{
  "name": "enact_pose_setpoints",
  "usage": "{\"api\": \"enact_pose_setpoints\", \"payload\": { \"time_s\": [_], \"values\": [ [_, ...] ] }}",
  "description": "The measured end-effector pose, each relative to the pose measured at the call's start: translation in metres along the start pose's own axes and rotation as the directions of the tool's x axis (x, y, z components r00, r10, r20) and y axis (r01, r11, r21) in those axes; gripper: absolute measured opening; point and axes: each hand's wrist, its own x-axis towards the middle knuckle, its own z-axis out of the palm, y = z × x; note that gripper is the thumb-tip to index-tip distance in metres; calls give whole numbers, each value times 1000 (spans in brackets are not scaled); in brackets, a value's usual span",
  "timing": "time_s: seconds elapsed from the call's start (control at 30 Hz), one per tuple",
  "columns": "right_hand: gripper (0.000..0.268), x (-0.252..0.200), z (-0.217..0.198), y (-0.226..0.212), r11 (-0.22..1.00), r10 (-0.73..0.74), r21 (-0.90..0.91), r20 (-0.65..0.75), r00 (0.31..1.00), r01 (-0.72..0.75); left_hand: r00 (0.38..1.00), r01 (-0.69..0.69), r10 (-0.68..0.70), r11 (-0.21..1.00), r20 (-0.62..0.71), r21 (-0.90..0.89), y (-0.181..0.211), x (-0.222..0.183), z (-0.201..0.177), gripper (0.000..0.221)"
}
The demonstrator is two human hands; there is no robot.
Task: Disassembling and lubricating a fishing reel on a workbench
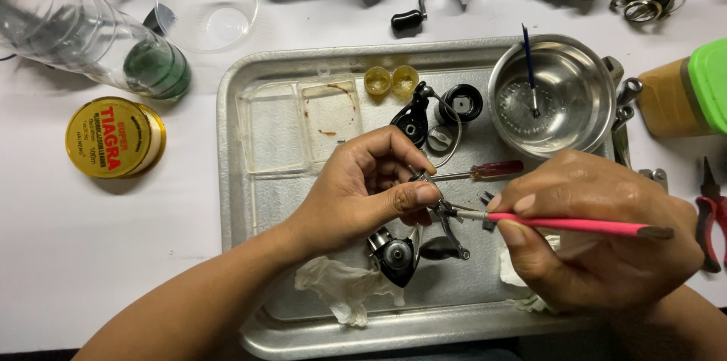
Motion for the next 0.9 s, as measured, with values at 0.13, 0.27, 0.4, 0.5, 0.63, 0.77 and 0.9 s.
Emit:
{"api": "enact_pose_setpoints", "payload": {
  "time_s": [0.13,0.27,0.4,0.5,0.63,0.77,0.9],
  "values": [
    [18,2,8,-4,990,-41,-142,-145,989,21,1000,-14,14,999,7,30,1,0,0,24],
    [28,0,-1,4,999,-28,-29,14,1000,28,1000,-6,6,1000,8,16,-1,0,0,23],
    [18,-9,-17,7,985,8,-173,20,1000,-5,999,-35,34,997,17,65,1,-1,-1,24],
    [11,-20,6,2,952,20,-273,-390,920,-137,994,-95,88,989,70,112,6,-4,2,22],
    [15,6,-8,-3,921,90,-332,-330,940,-205,986,-129,109,978,125,164,7,-6,3,23],
    [13,61,-16,4,957,45,-281,-98,994,-71,977,-159,127,969,174,188,6,-9,2,24],
    [12,125,-7,17,869,109,-496,168,980,-12,976,-165,128,962,178,216,8,-10,1,25]
  ]
}}
